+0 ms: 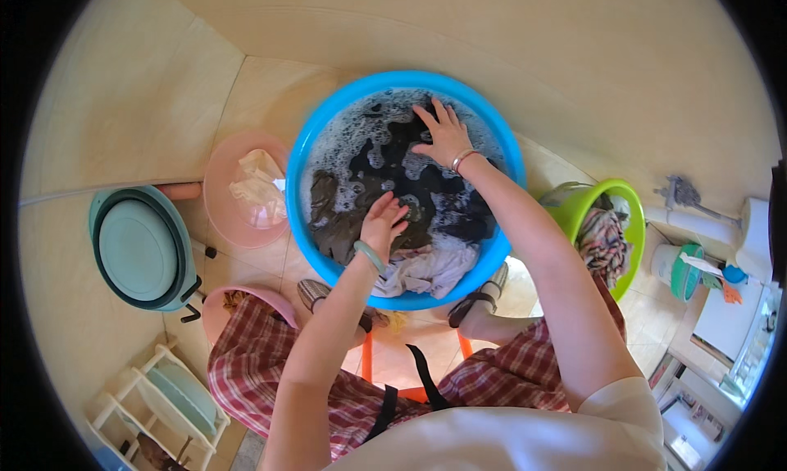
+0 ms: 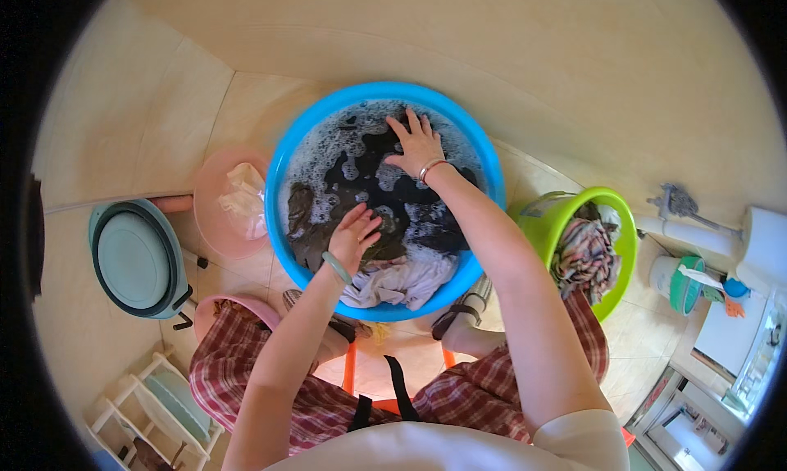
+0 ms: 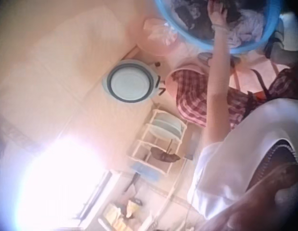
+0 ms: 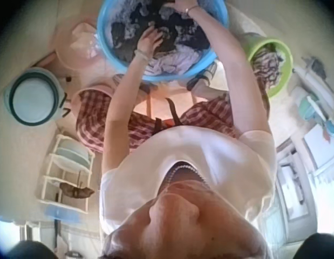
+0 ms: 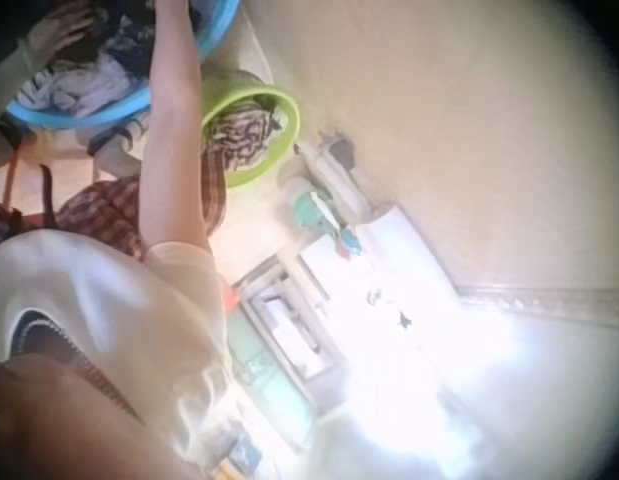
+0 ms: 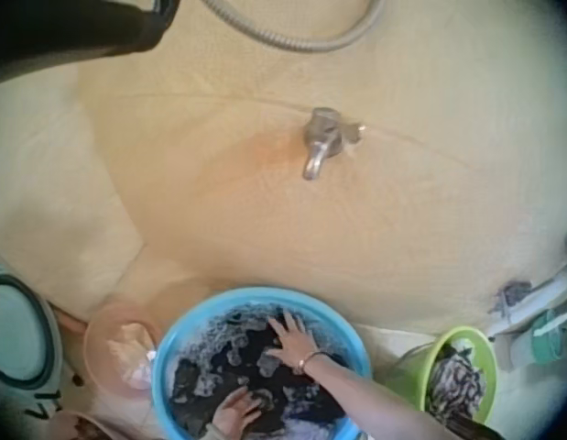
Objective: The person hand-washes various garments in a blue basin filled with soapy water. They scrub and rinse items one by one, including a striped shirt and dark pants, then transfer the washed clothes into a green bucket.
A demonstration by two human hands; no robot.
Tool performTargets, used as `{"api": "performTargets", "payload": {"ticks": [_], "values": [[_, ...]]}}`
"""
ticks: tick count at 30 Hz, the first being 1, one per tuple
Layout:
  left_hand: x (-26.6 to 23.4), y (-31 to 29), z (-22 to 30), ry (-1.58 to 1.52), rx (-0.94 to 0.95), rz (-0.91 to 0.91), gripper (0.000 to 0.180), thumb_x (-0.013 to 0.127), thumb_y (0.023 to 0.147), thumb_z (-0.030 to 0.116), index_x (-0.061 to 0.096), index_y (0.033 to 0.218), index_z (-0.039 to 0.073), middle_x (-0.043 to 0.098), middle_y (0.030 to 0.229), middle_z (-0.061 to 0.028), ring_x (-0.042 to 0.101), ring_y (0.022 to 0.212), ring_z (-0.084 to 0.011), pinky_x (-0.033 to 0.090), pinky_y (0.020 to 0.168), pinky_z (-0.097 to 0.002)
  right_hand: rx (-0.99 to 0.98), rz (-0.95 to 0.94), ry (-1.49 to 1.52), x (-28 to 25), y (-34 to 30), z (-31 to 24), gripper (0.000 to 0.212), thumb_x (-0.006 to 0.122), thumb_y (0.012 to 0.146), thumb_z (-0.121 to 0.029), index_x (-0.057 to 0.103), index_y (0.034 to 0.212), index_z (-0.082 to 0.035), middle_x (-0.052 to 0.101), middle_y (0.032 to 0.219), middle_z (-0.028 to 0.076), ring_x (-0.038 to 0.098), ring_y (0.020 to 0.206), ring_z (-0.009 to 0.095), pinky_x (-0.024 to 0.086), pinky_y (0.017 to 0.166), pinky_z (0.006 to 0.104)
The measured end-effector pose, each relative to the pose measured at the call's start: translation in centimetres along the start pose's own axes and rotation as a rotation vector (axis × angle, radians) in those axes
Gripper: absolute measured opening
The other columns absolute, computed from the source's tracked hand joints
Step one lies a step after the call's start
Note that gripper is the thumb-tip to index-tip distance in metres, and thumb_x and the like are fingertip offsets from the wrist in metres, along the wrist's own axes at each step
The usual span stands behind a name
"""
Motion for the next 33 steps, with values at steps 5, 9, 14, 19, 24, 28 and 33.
{"api": "performTargets", "payload": {"ticks": [5, 9, 14, 19, 24, 28, 33], "values": [[-0.2, -0.5, 0.0, -0.082, -0.039, -0.042, 0.048, 0.052, 0.096, 0.012, 0.038, 0.141, 0.006, 0.042, 0.142, -0.0138, 0.051, 0.124, -0.0281, 0.045, 0.098, -0.0425, 0.095, 0.007, 0.015, 5.0, 2.0, -0.2, 0.085, 0.076, 0.075, -0.041, 0.031, 0.144, -0.023, 0.036, 0.139, 0.025, 0.047, 0.12, 0.042, 0.045, 0.094, 0.0492], [0.2, 0.1, 0.1, -0.079, -0.05, -0.056, 0.047, 0.051, 0.096, 0.012, 0.039, 0.141, 0.008, 0.044, 0.14, -0.0137, 0.052, 0.122, -0.028, 0.046, 0.096, -0.0427, 0.238, 0.039, 0.297, 8.0, 0.8, 2.2, 0.069, 0.07, 0.081, -0.04, 0.04, 0.136, -0.012, 0.057, 0.112, 0.028, 0.057, 0.104, 0.045, 0.048, 0.088, 0.0479], [0.9, 0.5, 0.4, -0.111, -0.064, -0.068, 0.045, 0.051, 0.096, 0.013, 0.041, 0.139, 0.008, 0.046, 0.138, -0.0146, 0.054, 0.119, -0.0286, 0.048, 0.095, -0.0424, 0.203, 0.218, 0.611, 6.6, -2.1, 4.1, 0.05, 0.062, 0.087, -0.044, 0.062, 0.109, 0.001, 0.067, 0.093, 0.021, 0.064, 0.088, 0.032, 0.049, 0.081, 0.0364], [0.4, 0.6, 1.2, -0.185, -0.052, -0.055, 0.044, 0.051, 0.096, 0.014, 0.041, 0.138, 0.008, 0.048, 0.136, -0.0158, 0.056, 0.116, -0.0288, 0.049, 0.093, -0.041, 0.054, 0.123, 1.257, -6.3, -6.1, -1.4, 0.026, 0.062, 0.092, -0.019, 0.066, 0.107, 0.001, 0.067, 0.095, -0.001, 0.056, 0.083, 0.006, 0.045, 0.077, 0.023], [1.4, 0.6, 2.4, -0.243, -0.033, -0.006, 0.044, 0.05, 0.096, 0.012, 0.04, 0.138, 0.01, 0.048, 0.134, -0.0137, 0.056, 0.114, -0.0284, 0.049, 0.095, -0.0425, -0.007, 0.254, 1.576, -15.6, -9.0, -3.8, 0.022, 0.063, 0.091, -0.013, 0.066, 0.108, 0.001, 0.067, 0.097, 0.002, 0.06, 0.087, 0.008, 0.047, 0.079, 0.023], [1.8, -0.1, 4.3, -0.153, 0.061, 0.071, 0.052, 0.052, 0.097, 0.032, 0.035, 0.144, 0.015, 0.042, 0.143, -0.0113, 0.046, 0.127, -0.0319, 0.04, 0.103, -0.0489, -0.193, 0.36, 1.774, -22.0, -11.1, -6.1, 0.021, 0.06, 0.092, -0.01, 0.064, 0.108, 0.002, 0.068, 0.095, 0.007, 0.064, 0.085, 0.014, 0.051, 0.077, 0.0271], [7.3, -2.2, 6.9, -0.521, -0.103, -0.577, 0.074, 0.053, 0.088, 0.061, 0.035, 0.144, 0.016, 0.038, 0.145, -0.0118, 0.047, 0.126, -0.0279, 0.041, 0.101, -0.0466, -0.338, 0.261, 1.76, -24.6, -12.5, -6.8, 0.024, 0.052, 0.094, -0.012, 0.062, 0.111, 0.003, 0.065, 0.108, 0.012, 0.063, 0.098, 0.019, 0.05, 0.087, 0.0311]]}}
Point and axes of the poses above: each hand's wrist, its own y-axis towards the middle knuckle, its own x-axis out of the palm, z = x × y, the point moved 6 cm from there along y, towards the middle knuckle
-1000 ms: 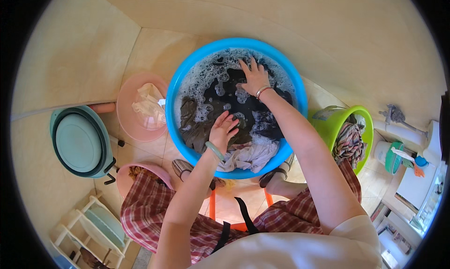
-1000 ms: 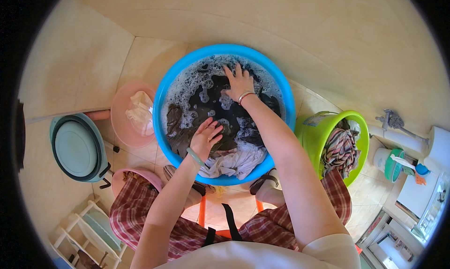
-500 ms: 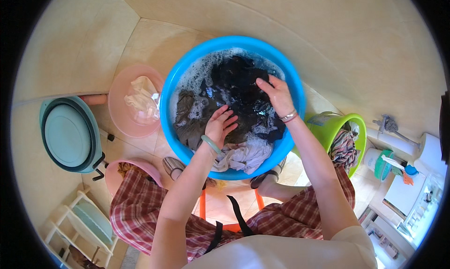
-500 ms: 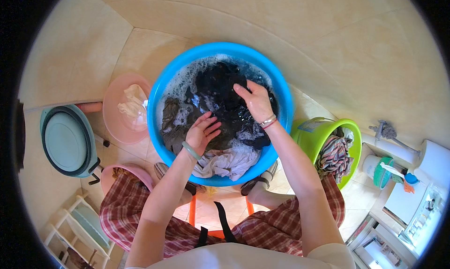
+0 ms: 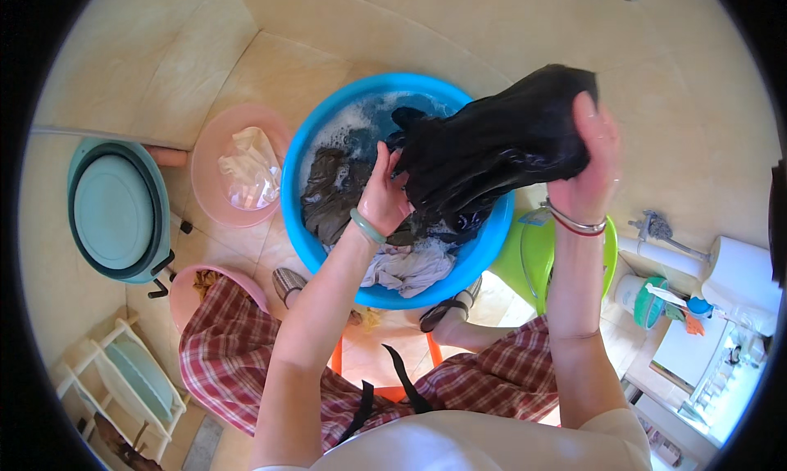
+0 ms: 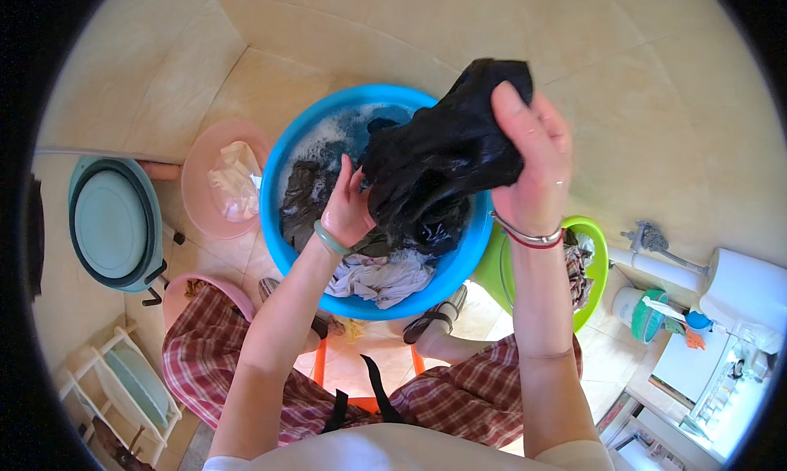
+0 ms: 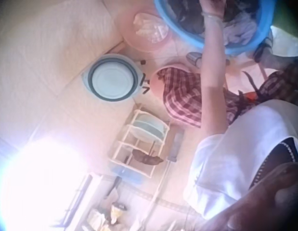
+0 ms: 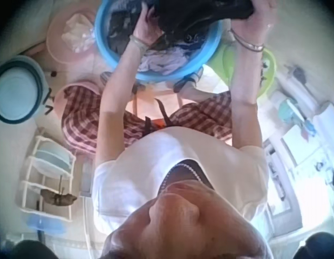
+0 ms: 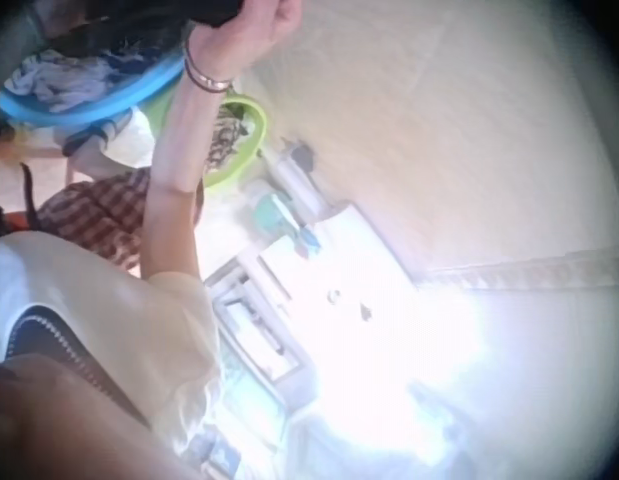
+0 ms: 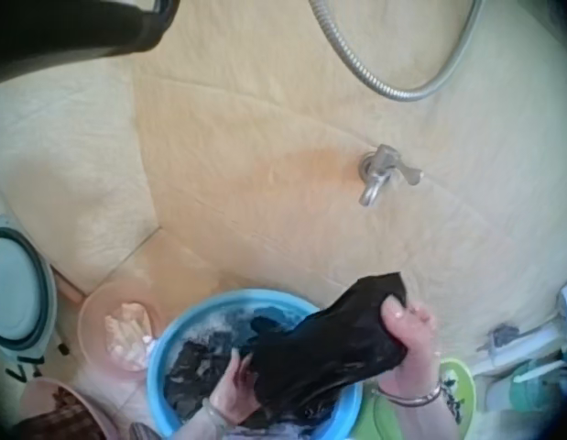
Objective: The person hand-washes various garments in a blue basin filled with soapy water. They scrub and rinse items one by one, including a striped shirt and dark pants, then transfer the washed clothes into a green bucket.
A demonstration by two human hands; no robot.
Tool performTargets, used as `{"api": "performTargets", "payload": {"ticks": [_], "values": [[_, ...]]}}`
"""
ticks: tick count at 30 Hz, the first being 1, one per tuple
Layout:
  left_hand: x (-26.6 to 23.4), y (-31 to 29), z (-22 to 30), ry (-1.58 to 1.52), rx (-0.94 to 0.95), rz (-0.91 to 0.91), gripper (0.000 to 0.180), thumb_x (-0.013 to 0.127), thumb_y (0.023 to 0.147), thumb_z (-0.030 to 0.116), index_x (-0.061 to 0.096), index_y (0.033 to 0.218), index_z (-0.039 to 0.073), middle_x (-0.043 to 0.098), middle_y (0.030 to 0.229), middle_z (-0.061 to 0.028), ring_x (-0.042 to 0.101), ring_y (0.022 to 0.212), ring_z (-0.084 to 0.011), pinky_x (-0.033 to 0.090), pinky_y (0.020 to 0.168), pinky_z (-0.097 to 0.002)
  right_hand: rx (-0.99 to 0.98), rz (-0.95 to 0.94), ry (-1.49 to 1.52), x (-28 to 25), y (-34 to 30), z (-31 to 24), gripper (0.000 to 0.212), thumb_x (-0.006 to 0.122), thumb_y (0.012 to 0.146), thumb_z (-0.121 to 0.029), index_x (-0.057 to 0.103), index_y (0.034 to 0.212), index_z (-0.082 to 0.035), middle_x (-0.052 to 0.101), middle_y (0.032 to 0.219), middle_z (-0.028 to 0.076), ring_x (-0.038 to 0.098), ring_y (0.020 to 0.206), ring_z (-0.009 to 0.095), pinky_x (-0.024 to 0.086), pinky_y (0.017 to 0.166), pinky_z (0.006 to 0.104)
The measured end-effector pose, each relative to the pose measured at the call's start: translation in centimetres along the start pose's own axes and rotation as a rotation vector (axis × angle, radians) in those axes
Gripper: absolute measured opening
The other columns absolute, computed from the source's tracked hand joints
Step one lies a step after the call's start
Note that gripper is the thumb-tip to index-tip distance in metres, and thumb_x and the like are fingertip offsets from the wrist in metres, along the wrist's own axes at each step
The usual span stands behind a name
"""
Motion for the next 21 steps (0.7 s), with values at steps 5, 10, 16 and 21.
{"api": "performTargets", "payload": {"ticks": [5, 10, 16, 21], "values": [[-0.8, 0.8, 1.7, 0.371, 0.064, 0.248, 0.055, 0.066, 0.087, 0.046, 0.054, 0.127, 0.01, 0.063, 0.115, -0.0048, 0.057, 0.11, -0.0165, 0.047, 0.088, -0.0331, 0.138, 0.087, -0.26, -1.4, -1.4, 4.4, 0.022, 0.064, 0.091, -0.016, 0.065, 0.105, 0.0, 0.067, 0.096, 0.004, 0.062, 0.085, 0.009, 0.05, 0.076, 0.0251], [-6.3, -0.7, 6.0, 0.591, 0.246, 0.552, 0.061, 0.073, 0.081, 0.041, 0.051, 0.129, 0.01, 0.061, 0.118, -0.0058, 0.057, 0.103, -0.0161, 0.043, 0.078, -0.0349, 0.298, 0.332, -0.362, -12.1, -2.0, 10.5, 0.025, 0.07, 0.088, -0.027, 0.066, 0.092, -0.002, 0.062, 0.08, -0.004, 0.055, 0.071, 0.005, 0.044, 0.063, 0.0234], [-9.9, -2.4, 7.2, 0.483, 0.466, 0.693, 0.055, 0.073, 0.082, 0.024, 0.047, 0.129, 0.009, 0.057, 0.123, -0.0063, 0.054, 0.102, -0.0163, 0.045, 0.082, -0.0315, 0.12, 0.258, -1.214, -14.0, -3.1, 14.6, 0.034, 0.071, 0.08, -0.032, 0.06, 0.07, -0.001, 0.058, 0.07, 0.003, 0.056, 0.066, 0.023, 0.044, 0.061, 0.0341], [-12.2, -1.8, 6.5, 0.809, 0.599, 0.648, 0.055, 0.065, 0.085, 0.004, 0.043, 0.134, 0.012, 0.056, 0.122, -0.0059, 0.052, 0.111, -0.0186, 0.042, 0.094, -0.0323, 0.084, 0.115, -1.735, -11.7, -3.7, 20.1, 0.051, 0.073, 0.076, -0.036, 0.053, 0.119, -0.018, 0.043, 0.136, 0.013, 0.049, 0.115, 0.036, 0.041, 0.091, 0.0527]]}}
Point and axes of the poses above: each hand's wrist, its own y-axis towards the middle knuckle, its own x-axis out of the palm, z = x × y, the point moved 6 cm from there along y, towards the middle knuckle
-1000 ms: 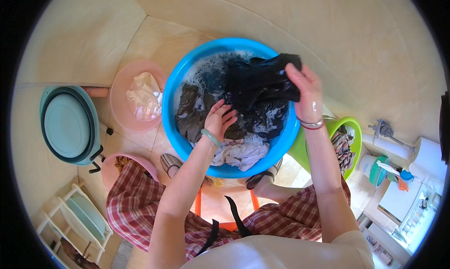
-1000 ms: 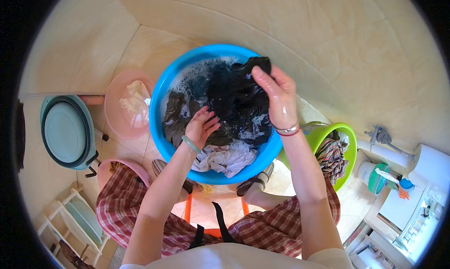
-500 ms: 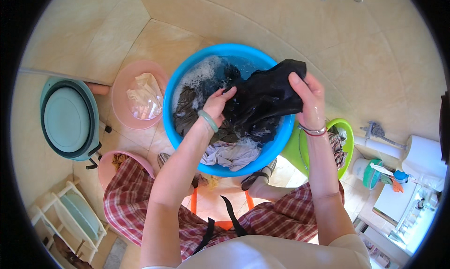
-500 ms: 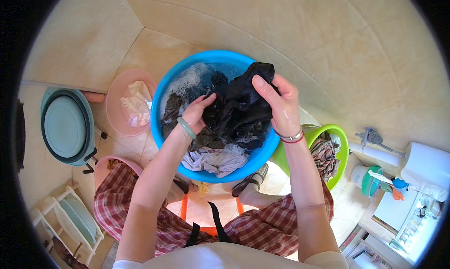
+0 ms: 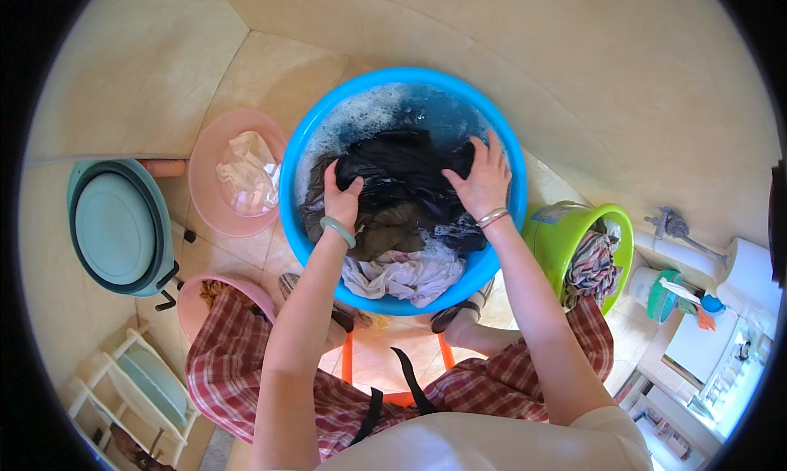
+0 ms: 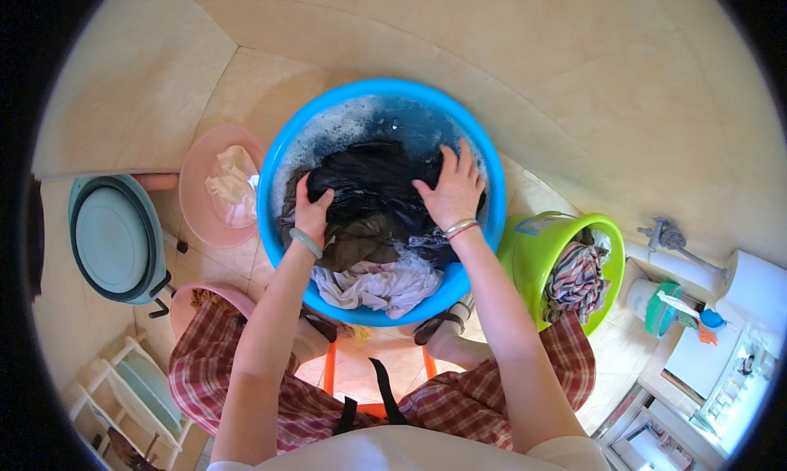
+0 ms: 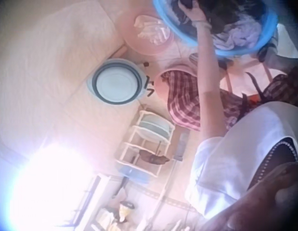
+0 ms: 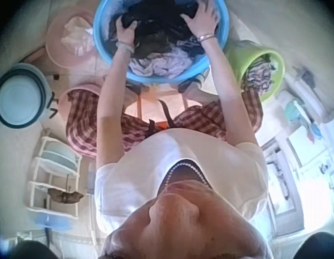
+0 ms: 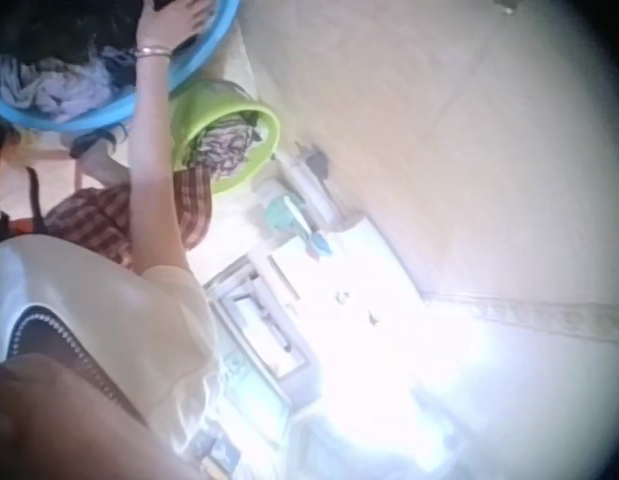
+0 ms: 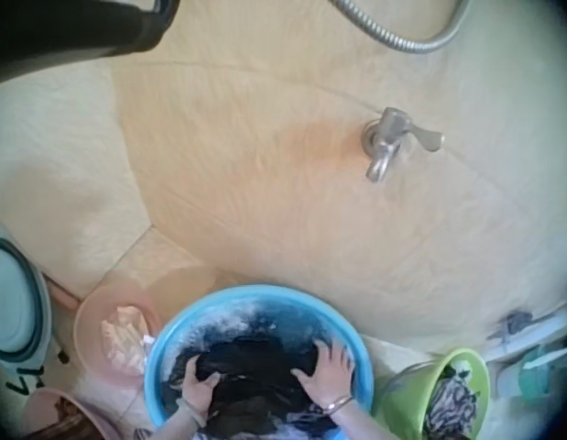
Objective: The person hand-washes various garments in a blue basin filled with soapy water. They scrub and rinse items one by one, including a striped shirt and dark pants, then transfer the washed clothes into a green bucket.
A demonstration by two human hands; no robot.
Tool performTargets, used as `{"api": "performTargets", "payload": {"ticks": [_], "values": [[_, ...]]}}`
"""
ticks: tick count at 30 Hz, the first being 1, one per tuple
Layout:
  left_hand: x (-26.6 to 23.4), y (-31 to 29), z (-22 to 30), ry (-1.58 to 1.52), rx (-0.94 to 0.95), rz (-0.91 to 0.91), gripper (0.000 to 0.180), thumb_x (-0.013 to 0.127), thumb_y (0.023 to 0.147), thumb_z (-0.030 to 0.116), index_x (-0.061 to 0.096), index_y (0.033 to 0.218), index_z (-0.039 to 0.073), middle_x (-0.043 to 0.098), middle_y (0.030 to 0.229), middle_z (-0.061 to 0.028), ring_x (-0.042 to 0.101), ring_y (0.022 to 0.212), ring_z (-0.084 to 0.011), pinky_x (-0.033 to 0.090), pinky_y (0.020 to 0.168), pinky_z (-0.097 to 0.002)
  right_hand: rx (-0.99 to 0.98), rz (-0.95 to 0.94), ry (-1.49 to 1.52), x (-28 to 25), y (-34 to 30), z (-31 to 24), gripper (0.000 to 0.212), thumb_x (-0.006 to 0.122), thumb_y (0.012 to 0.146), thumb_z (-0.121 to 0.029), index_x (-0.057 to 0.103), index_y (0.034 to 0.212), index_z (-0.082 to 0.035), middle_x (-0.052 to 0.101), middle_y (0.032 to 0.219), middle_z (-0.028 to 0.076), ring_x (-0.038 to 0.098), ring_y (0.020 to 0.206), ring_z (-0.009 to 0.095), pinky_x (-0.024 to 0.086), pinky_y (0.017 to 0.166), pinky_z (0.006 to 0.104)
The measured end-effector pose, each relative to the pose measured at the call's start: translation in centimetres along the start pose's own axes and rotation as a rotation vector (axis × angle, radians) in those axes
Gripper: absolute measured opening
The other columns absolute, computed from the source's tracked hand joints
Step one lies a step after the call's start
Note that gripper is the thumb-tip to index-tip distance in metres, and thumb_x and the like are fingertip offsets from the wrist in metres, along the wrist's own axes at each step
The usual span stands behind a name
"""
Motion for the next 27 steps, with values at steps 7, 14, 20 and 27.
{"api": "performTargets", "payload": {"ticks": [7, 14, 20, 27], "values": [[-0.4, 1.3, -2.5, -0.065, -0.171, 0.083, 0.054, 0.06, 0.085, -0.006, 0.048, 0.134, 0.013, 0.057, 0.121, -0.0078, 0.056, 0.105, -0.0187, 0.047, 0.089, -0.0305, -0.242, -0.204, -0.129, 9.7, -0.5, -6.5, 0.057, 0.062, 0.086, -0.038, 0.041, 0.139, -0.028, 0.045, 0.131, 0.016, 0.054, 0.103, 0.035, 0.042, 0.085, 0.0506], [3.9, 0.0, -0.3, -0.126, -0.358, -0.128, 0.053, 0.067, 0.088, 0.022, 0.045, 0.136, 0.022, 0.052, 0.128, -0.0051, 0.051, 0.115, -0.0218, 0.047, 0.087, -0.0421, 0.073, -0.218, 0.07, 16.9, 2.0, -1.4, 0.043, 0.067, 0.079, -0.015, 0.056, 0.12, -0.014, 0.056, 0.109, 0.012, 0.058, 0.1, 0.034, 0.048, 0.079, 0.0481], [4.7, 1.0, 0.1, -0.617, -0.476, -0.339, 0.056, 0.055, 0.092, 0.05, 0.051, 0.131, 0.01, 0.057, 0.127, -0.009, 0.055, 0.114, -0.0225, 0.046, 0.095, -0.04, -0.286, -0.077, 0.656, 0.6, -0.3, -10.8, 0.019, 0.072, 0.076, -0.019, 0.065, 0.093, -0.012, 0.057, 0.093, 0.008, 0.058, 0.089, 0.029, 0.046, 0.072, 0.0409], [9.2, -3.0, 6.6, -0.797, -0.36, -0.56, 0.045, 0.05, 0.097, 0.035, 0.048, 0.134, 0.009, 0.061, 0.12, -0.0106, 0.059, 0.109, -0.0229, 0.047, 0.096, -0.0366, -0.691, -0.084, 0.379, -7.0, -6.7, -16.8, 0.024, 0.073, 0.071, -0.026, 0.068, 0.094, -0.02, 0.053, 0.088, -0.002, 0.048, 0.077, 0.02, 0.037, 0.069, 0.0331]]}}
Point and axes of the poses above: each hand's wrist, its own y-axis towards the middle knuckle, its own x-axis out of the palm, z = x × y, the point moved 6 cm from there along y, towards the middle knuckle
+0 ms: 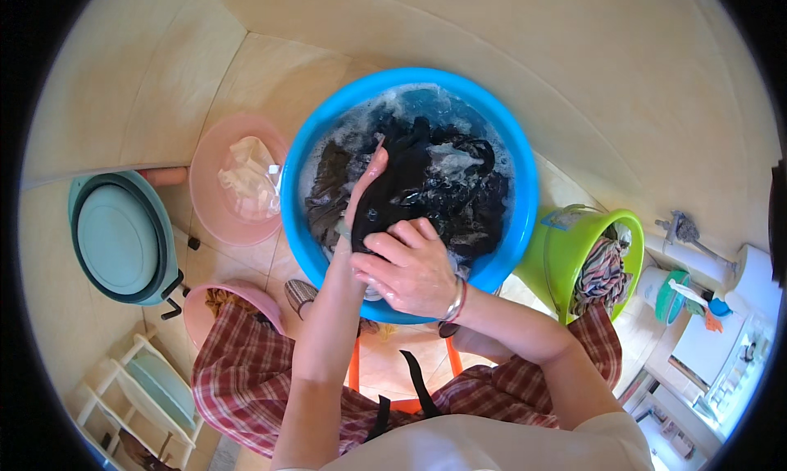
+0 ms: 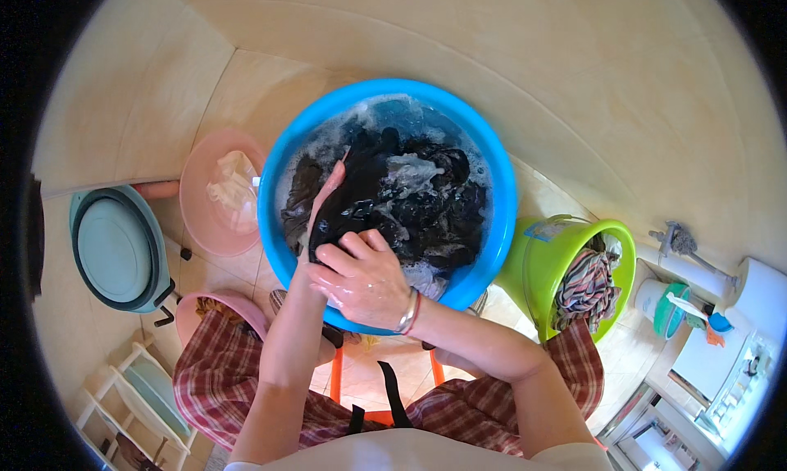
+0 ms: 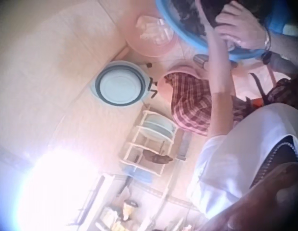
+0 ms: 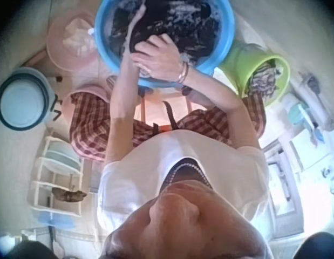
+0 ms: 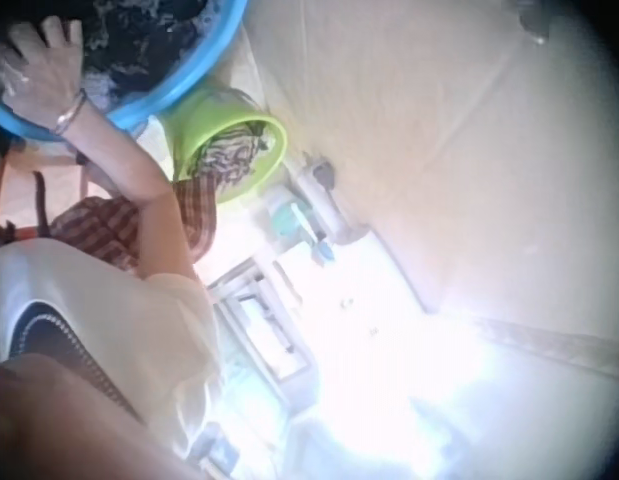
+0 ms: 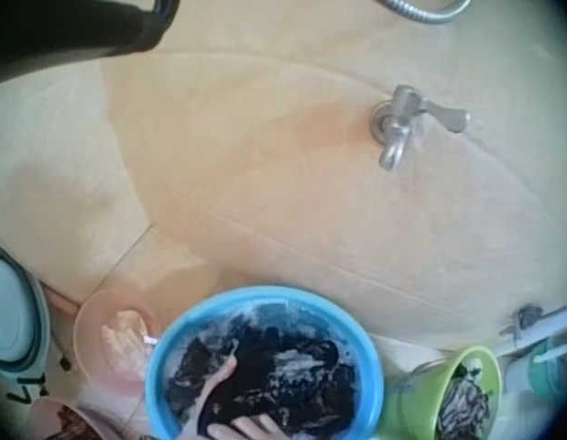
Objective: The person hand-washes various garments in a blue basin filled with soapy water. They scrub and rinse items one by one, including a striped shirt and dark pants, then transfer the washed clothes into a green bucket.
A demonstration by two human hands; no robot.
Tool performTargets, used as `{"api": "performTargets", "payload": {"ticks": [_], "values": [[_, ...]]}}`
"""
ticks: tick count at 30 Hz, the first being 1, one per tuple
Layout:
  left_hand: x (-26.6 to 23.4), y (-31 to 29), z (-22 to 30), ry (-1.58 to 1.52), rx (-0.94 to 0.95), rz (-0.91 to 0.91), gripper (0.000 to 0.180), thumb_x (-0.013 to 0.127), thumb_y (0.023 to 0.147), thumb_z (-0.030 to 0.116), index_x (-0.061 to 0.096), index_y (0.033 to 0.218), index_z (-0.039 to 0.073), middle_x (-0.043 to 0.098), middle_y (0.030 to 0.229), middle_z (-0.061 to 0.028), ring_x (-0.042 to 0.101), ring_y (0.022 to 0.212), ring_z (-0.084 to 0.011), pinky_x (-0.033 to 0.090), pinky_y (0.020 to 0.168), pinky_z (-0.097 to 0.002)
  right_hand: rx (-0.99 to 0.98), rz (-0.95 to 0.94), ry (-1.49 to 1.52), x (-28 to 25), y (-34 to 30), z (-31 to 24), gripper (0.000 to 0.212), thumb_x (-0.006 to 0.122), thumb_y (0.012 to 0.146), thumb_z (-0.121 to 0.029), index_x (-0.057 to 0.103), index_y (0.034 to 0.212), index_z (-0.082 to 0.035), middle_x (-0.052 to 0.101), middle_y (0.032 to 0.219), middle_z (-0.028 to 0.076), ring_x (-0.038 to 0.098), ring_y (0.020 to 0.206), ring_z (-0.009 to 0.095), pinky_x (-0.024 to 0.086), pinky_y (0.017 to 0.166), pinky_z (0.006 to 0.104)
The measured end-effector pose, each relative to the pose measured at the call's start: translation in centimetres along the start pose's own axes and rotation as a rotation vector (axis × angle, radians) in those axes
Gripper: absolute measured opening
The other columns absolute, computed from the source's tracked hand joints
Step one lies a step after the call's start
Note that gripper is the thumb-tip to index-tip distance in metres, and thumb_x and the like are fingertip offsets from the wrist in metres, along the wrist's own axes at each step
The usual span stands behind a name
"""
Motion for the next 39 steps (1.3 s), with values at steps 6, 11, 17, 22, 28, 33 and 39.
{"api": "performTargets", "payload": {"ticks": [6, 11, 17, 22, 28, 33, 39], "values": [[1.3, -0.7, -0.1, 0.056, 0.018, 0.051, 0.037, 0.052, 0.095, 0.028, 0.053, 0.125, 0.008, 0.062, 0.11, -0.0087, 0.06, 0.099, -0.0199, 0.048, 0.087, -0.0343, 0.145, 0.33, -0.016, 0.8, 1.0, 1.0, 0.041, 0.08, 0.064, -0.034, 0.068, 0.101, -0.022, 0.052, 0.094, 0.003, 0.049, 0.075, 0.025, 0.044, 0.062, 0.0351], [-2.1, -0.5, -0.8, 0.131, 0.209, 0.165, 0.03, 0.054, 0.092, 0.024, 0.059, 0.116, 0.006, 0.063, 0.101, -0.0072, 0.06, 0.093, -0.0176, 0.049, 0.08, -0.033, 0.239, 0.538, 0.148, 0.4, 1.9, 3.8, 0.017, 0.077, 0.07, -0.013, 0.061, 0.076, -0.009, 0.051, 0.075, 0.008, 0.056, 0.063, 0.026, 0.045, 0.052, 0.0339], [-4.0, -2.4, -1.0, 0.236, 0.09, 0.811, 0.024, 0.06, 0.089, 0.024, 0.067, 0.098, 0.003, 0.064, 0.092, -0.0034, 0.058, 0.087, -0.0133, 0.047, 0.077, -0.0301, 0.442, 0.384, 0.124, 4.2, -0.1, 14.2, 0.009, 0.063, 0.082, -0.017, 0.062, 0.078, -0.009, 0.062, 0.08, 0.01, 0.062, 0.069, 0.032, 0.05, 0.057, 0.0398], [-7.0, -1.5, -0.6, 0.505, 0.205, 0.66, 0.029, 0.059, 0.093, 0.036, 0.06, 0.114, 0.016, 0.056, 0.117, 0.0036, 0.048, 0.111, -0.012, 0.035, 0.095, -0.0316, 0.816, 0.341, -0.027, 7.6, -4.2, 21.6, 0.027, 0.058, 0.09, -0.033, 0.063, 0.08, -0.008, 0.063, 0.09, 0.013, 0.062, 0.079, 0.037, 0.05, 0.067, 0.0463], [-9.9, -0.1, -0.8, 0.238, -0.026, 0.352, 0.06, 0.048, 0.095, 0.051, 0.029, 0.148, 0.031, 0.027, 0.153, 0.0027, 0.025, 0.139, -0.0212, 0.021, 0.109, -0.0518, 0.478, -0.168, -0.359, 12.0, -5.2, 20.5, 0.041, 0.065, 0.085, -0.029, 0.052, 0.119, -0.012, 0.052, 0.117, 0.014, 0.053, 0.108, 0.035, 0.051, 0.083, 0.0428], [-8.8, 1.4, -2.2, 0.642, -0.16, 0.588, 0.067, 0.045, 0.093, 0.06, 0.023, 0.15, 0.033, 0.03, 0.152, -0.0015, 0.037, 0.133, -0.0255, 0.032, 0.106, -0.0474, 0.951, 0.108, -0.052, 11.9, -4.7, 24.7, 0.037, 0.067, 0.079, -0.012, 0.058, 0.114, -0.009, 0.056, 0.115, 0.017, 0.054, 0.109, 0.035, 0.047, 0.09, 0.0433], [-5.2, 1.6, 0.4, -0.085, -0.091, 0.134, 0.065, 0.048, 0.091, 0.059, 0.053, 0.129, 0.007, 0.06, 0.124, -0.0101, 0.058, 0.11, -0.0255, 0.044, 0.099, -0.0409, 0.204, 0.111, 0.354, 2.2, 1.3, 7.7, 0.017, 0.071, 0.078, -0.013, 0.064, 0.093, -0.009, 0.061, 0.099, 0.009, 0.058, 0.094, 0.03, 0.047, 0.082, 0.037]]}}
Point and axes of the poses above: each hand's wrist, its own y-axis towards the middle knuckle, its own x-axis out of the palm, z = x × y, the point moved 6 cm from there along y, towards the middle knuckle
